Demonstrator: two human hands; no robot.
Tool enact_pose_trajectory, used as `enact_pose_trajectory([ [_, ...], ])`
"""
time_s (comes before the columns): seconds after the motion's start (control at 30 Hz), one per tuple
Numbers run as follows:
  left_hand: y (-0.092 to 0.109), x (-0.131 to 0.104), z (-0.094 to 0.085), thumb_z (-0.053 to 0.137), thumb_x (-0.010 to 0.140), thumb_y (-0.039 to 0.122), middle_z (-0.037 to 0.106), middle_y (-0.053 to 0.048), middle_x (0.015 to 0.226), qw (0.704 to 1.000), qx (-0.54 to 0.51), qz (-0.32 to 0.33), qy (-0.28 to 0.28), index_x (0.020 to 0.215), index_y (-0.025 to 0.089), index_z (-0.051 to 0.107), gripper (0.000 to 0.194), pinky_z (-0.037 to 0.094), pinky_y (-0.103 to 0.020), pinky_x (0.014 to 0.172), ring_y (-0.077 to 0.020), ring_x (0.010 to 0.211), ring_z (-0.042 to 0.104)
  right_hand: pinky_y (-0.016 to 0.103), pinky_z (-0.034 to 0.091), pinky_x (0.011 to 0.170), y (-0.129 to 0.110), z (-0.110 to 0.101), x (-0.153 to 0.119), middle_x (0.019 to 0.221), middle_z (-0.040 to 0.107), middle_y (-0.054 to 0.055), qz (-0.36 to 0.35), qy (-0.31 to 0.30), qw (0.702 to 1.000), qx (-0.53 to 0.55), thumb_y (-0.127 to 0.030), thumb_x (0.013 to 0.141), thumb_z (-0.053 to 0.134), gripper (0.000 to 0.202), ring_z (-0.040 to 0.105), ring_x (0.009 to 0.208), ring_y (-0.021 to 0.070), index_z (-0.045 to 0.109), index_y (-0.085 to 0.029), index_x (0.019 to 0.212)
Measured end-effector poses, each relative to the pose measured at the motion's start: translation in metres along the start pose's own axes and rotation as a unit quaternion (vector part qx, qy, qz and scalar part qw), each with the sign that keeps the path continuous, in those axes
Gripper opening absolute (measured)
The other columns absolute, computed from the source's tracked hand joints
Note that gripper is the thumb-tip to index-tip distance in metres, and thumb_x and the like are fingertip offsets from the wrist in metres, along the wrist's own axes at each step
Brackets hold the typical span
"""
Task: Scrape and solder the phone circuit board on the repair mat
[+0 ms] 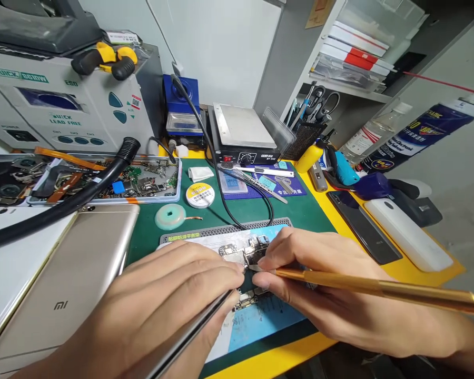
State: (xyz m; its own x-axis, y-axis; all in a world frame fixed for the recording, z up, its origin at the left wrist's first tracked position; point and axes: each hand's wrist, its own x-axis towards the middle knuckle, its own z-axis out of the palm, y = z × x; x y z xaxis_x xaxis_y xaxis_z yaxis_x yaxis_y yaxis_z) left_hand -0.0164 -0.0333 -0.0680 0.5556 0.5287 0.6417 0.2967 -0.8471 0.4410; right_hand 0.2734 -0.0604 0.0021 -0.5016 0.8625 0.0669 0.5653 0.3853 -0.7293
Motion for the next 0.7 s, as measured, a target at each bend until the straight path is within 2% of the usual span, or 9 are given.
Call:
enact_pose_trajectory([
  [0.13, -0.002, -0.002, 0.001, 0.059, 0.127, 0.01, 0.095, 0.006, 0.119, 0.999, -0.026, -0.029, 0.001, 0.136, 0.032, 0.072, 0.026, 0.071, -0.028, 0.116, -0.0139, 0.113, 0.091, 0.035, 0.067, 0.079, 0.004, 0.006, -0.005, 0.102, 0.091, 0.008, 0.009, 0.015, 1.0, 0.004, -0.045, 0.126, 0.091, 0.029, 0.085, 0.087, 0.0248, 0.078, -0.028, 0.107],
  [0.33, -0.002, -0.004, -0.002, 0.06, 0.123, 0.009, 0.093, 0.005, 0.118, 0.998, -0.044, -0.047, -0.01, 0.135, 0.034, 0.07, 0.029, 0.073, -0.03, 0.11, -0.0156, 0.112, 0.09, 0.036, 0.072, 0.088, 0.01, 0.012, -0.01, 0.108, 0.094, 0.008, -0.025, 0.017, 0.999, 0.016, -0.038, 0.124, 0.094, 0.022, 0.091, 0.096, 0.0263, 0.079, -0.029, 0.11],
  [0.57, -0.003, -0.001, 0.0, 0.061, 0.126, 0.013, 0.093, 0.01, 0.12, 0.996, -0.047, -0.076, 0.01, 0.139, 0.037, 0.075, 0.03, 0.066, -0.016, 0.113, -0.0072, 0.114, 0.089, 0.034, 0.073, 0.082, 0.008, 0.01, -0.007, 0.107, 0.097, 0.008, -0.025, 0.057, 0.998, 0.011, -0.022, 0.12, 0.092, 0.014, 0.093, 0.091, 0.0252, 0.082, -0.028, 0.113],
  [0.7, -0.003, 0.003, 0.0, 0.06, 0.127, 0.015, 0.091, 0.012, 0.118, 0.996, -0.04, -0.078, 0.013, 0.135, 0.038, 0.075, 0.028, 0.063, -0.011, 0.103, -0.0041, 0.109, 0.087, 0.031, 0.074, 0.082, 0.01, 0.01, -0.005, 0.104, 0.098, 0.006, -0.034, 0.045, 0.998, 0.007, -0.016, 0.116, 0.095, 0.016, 0.096, 0.089, 0.0233, 0.082, -0.026, 0.112],
])
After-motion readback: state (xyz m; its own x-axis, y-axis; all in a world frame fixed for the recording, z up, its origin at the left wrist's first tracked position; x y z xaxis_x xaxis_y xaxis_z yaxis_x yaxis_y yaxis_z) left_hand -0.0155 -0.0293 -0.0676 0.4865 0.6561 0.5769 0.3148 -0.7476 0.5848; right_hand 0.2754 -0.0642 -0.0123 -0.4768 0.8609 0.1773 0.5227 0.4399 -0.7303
